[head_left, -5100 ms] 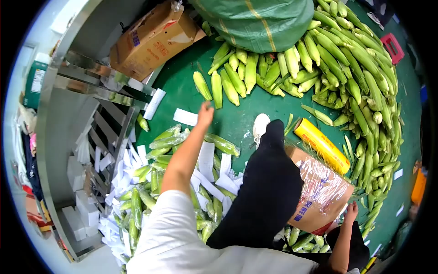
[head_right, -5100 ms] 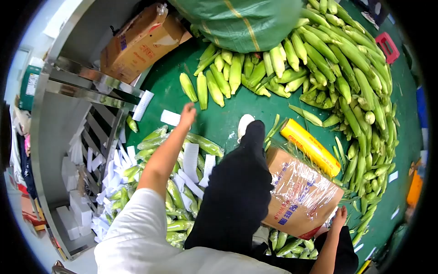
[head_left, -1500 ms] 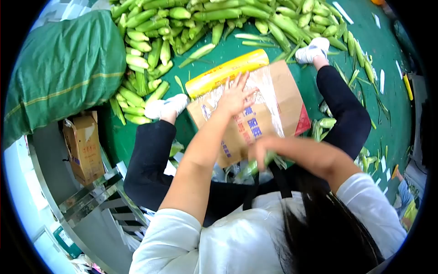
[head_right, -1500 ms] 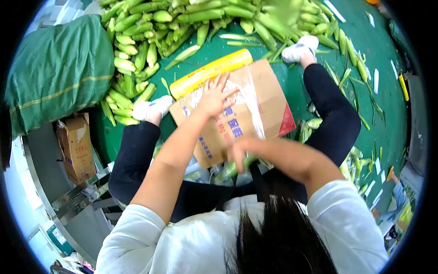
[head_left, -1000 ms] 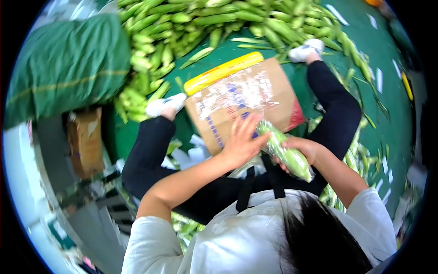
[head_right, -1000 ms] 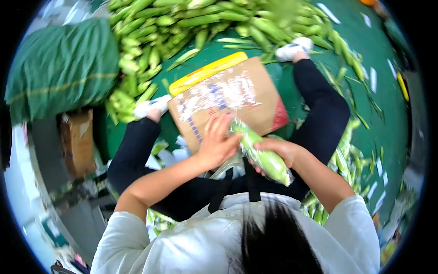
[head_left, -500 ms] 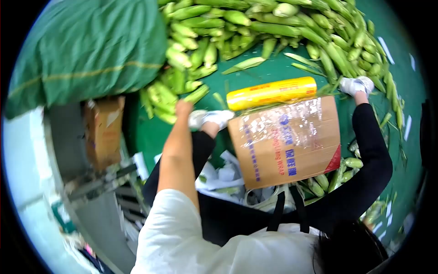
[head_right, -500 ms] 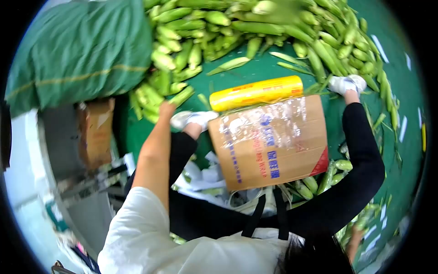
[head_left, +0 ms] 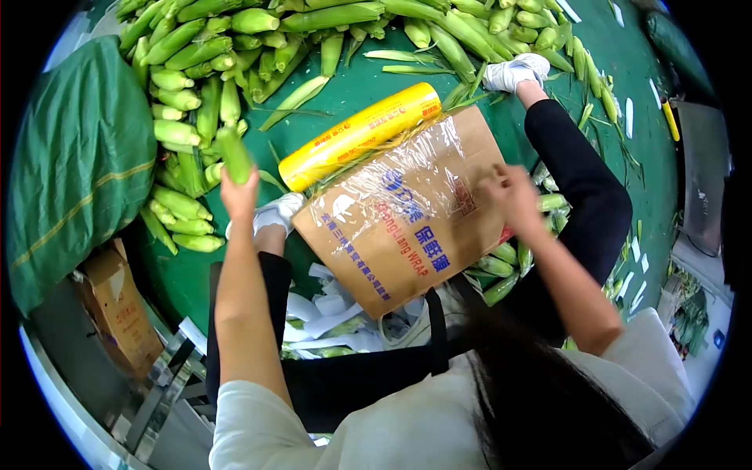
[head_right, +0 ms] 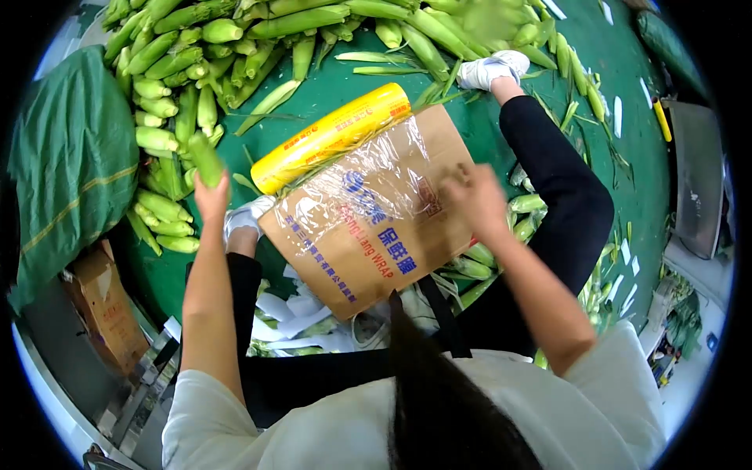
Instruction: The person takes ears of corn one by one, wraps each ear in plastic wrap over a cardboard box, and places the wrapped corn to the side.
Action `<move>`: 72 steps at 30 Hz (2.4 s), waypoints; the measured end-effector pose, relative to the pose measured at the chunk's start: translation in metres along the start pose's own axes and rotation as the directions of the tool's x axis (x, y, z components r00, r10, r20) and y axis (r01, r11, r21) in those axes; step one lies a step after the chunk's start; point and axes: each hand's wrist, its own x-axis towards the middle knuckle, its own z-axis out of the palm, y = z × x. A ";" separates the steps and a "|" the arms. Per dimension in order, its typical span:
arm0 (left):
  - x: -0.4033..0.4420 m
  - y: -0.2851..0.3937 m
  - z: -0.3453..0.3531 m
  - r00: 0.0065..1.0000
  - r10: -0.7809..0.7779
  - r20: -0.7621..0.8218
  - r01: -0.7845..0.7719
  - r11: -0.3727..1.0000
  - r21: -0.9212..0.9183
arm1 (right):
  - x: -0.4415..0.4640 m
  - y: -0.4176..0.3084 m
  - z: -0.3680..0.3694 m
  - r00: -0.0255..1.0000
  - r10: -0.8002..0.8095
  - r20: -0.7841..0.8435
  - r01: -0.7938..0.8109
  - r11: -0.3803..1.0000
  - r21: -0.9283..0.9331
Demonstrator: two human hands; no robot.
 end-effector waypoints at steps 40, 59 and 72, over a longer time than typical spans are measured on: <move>-0.217 0.133 0.025 0.782 0.602 0.163 -0.617 0.709 0.343 | -0.004 -0.089 0.082 0.531 -0.847 -0.006 0.831 0.519 0.198; -0.205 0.147 0.041 0.404 0.586 0.702 -0.700 0.692 -0.175 | -0.029 -0.042 0.050 0.321 -0.861 0.393 0.892 0.415 0.179; -0.086 0.122 0.011 0.996 -0.031 0.086 0.058 0.943 -0.329 | 0.031 -0.129 0.087 0.478 -0.869 0.126 0.878 0.467 -0.110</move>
